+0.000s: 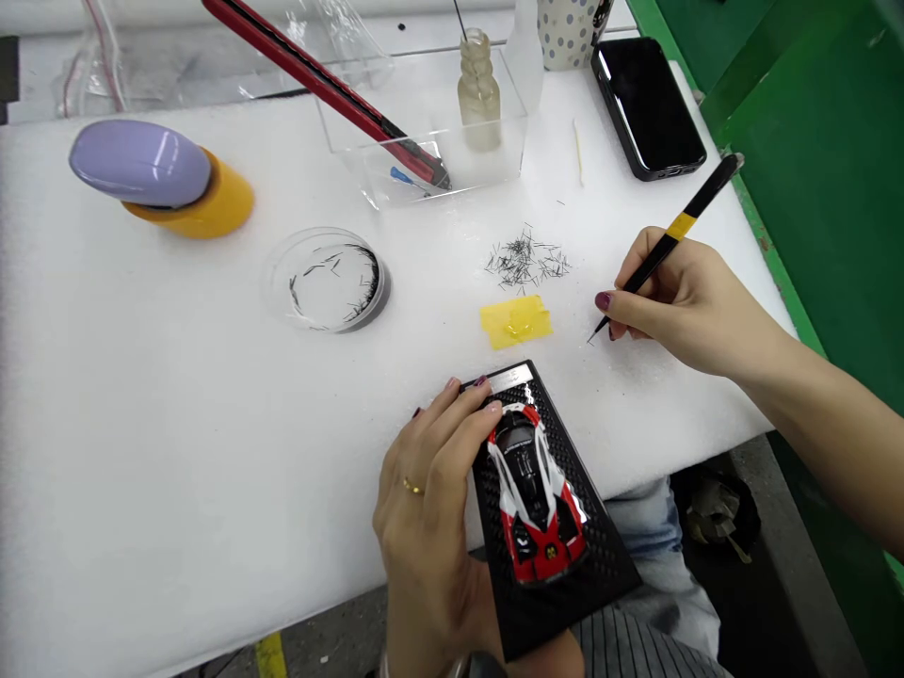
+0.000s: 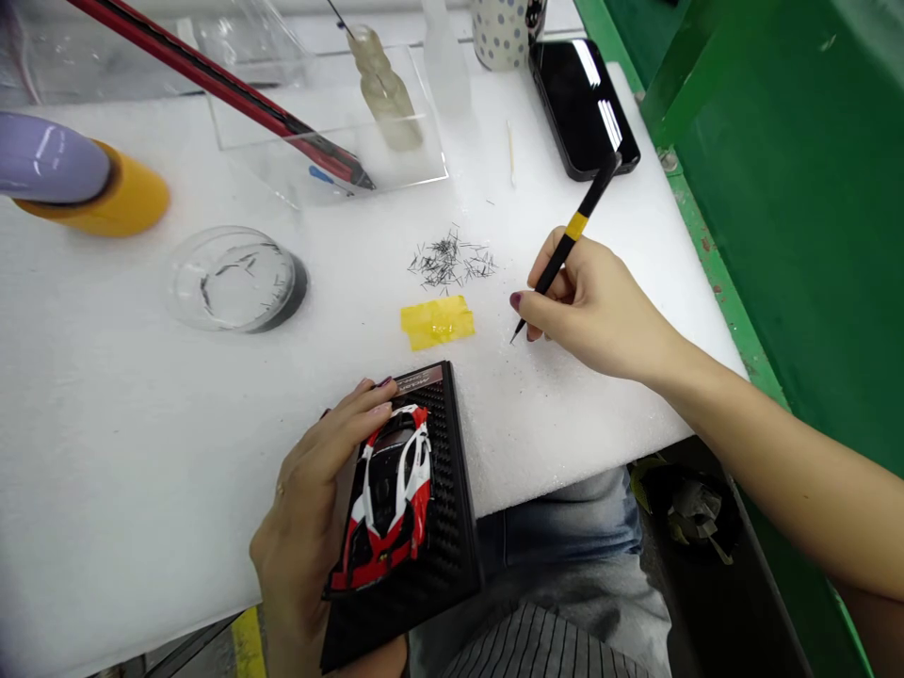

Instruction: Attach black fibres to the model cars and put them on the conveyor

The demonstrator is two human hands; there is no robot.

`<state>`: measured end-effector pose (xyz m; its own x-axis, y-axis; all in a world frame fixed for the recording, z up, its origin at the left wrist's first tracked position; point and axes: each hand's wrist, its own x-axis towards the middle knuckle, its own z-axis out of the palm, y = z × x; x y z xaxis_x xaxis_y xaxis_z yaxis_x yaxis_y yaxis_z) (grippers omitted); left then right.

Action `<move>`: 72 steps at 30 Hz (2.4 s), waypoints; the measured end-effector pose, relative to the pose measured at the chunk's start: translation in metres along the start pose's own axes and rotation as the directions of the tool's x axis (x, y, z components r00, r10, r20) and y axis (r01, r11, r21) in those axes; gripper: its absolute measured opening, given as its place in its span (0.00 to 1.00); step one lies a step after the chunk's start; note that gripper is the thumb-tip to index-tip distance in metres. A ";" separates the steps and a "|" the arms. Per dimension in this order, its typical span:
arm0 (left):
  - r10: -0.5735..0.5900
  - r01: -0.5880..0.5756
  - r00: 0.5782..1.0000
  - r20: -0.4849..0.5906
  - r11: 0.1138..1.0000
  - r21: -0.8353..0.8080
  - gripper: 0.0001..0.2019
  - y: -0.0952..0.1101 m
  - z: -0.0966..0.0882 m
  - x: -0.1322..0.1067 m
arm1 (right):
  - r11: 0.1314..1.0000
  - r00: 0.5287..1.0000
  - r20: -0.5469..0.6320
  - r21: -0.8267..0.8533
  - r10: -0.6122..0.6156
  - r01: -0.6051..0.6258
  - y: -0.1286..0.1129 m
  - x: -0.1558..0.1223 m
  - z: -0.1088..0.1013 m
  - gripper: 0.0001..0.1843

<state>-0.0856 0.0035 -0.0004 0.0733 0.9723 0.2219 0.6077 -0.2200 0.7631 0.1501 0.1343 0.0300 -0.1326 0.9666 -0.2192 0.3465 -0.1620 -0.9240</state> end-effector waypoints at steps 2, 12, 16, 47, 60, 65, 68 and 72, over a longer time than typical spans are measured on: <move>0.051 -0.051 0.999 -0.014 0.999 -0.006 0.22 -0.001 0.001 0.001 | 0.991 0.999 -0.028 0.126 -0.040 0.043 -0.001 -0.006 0.002 0.19; 0.147 -0.147 0.988 0.037 0.989 -0.025 0.46 -0.002 -0.001 0.005 | 0.891 0.989 -0.139 0.443 -0.045 0.103 0.001 -0.025 0.027 0.19; 0.252 -0.253 0.965 0.072 0.967 0.011 0.45 -0.005 -0.001 0.007 | 0.850 0.980 -0.133 0.490 -0.149 0.196 0.005 -0.043 0.037 0.12; 0.290 -0.288 0.956 0.038 0.957 -0.042 0.40 -0.009 -0.001 0.007 | 0.834 0.964 -0.124 0.484 -0.234 0.264 0.010 -0.041 0.046 0.11; 0.194 -0.201 0.978 -0.073 0.975 -0.099 0.44 -0.010 0.003 0.000 | 0.939 0.950 -0.197 0.196 -0.244 0.282 0.008 -0.012 0.046 0.16; 0.197 -0.204 0.977 -0.088 0.975 -0.084 0.42 -0.009 0.002 0.000 | 0.942 0.941 -0.193 0.140 -0.277 0.306 0.010 -0.014 0.046 0.13; 0.196 -0.203 0.977 -0.086 0.976 -0.082 0.40 -0.008 0.001 0.001 | 0.944 0.939 -0.197 0.117 -0.283 0.309 0.011 -0.013 0.046 0.12; 0.203 -0.208 0.975 -0.085 0.977 -0.047 0.41 -0.008 0.001 0.001 | 0.946 0.940 -0.204 0.125 -0.272 0.300 0.011 -0.012 0.046 0.13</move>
<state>-0.0892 0.0061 -0.0066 0.1279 0.8970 0.4232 0.5413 -0.4207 0.7280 0.1132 0.1121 0.0080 -0.0295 0.9936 0.1090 0.1713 0.1124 -0.9788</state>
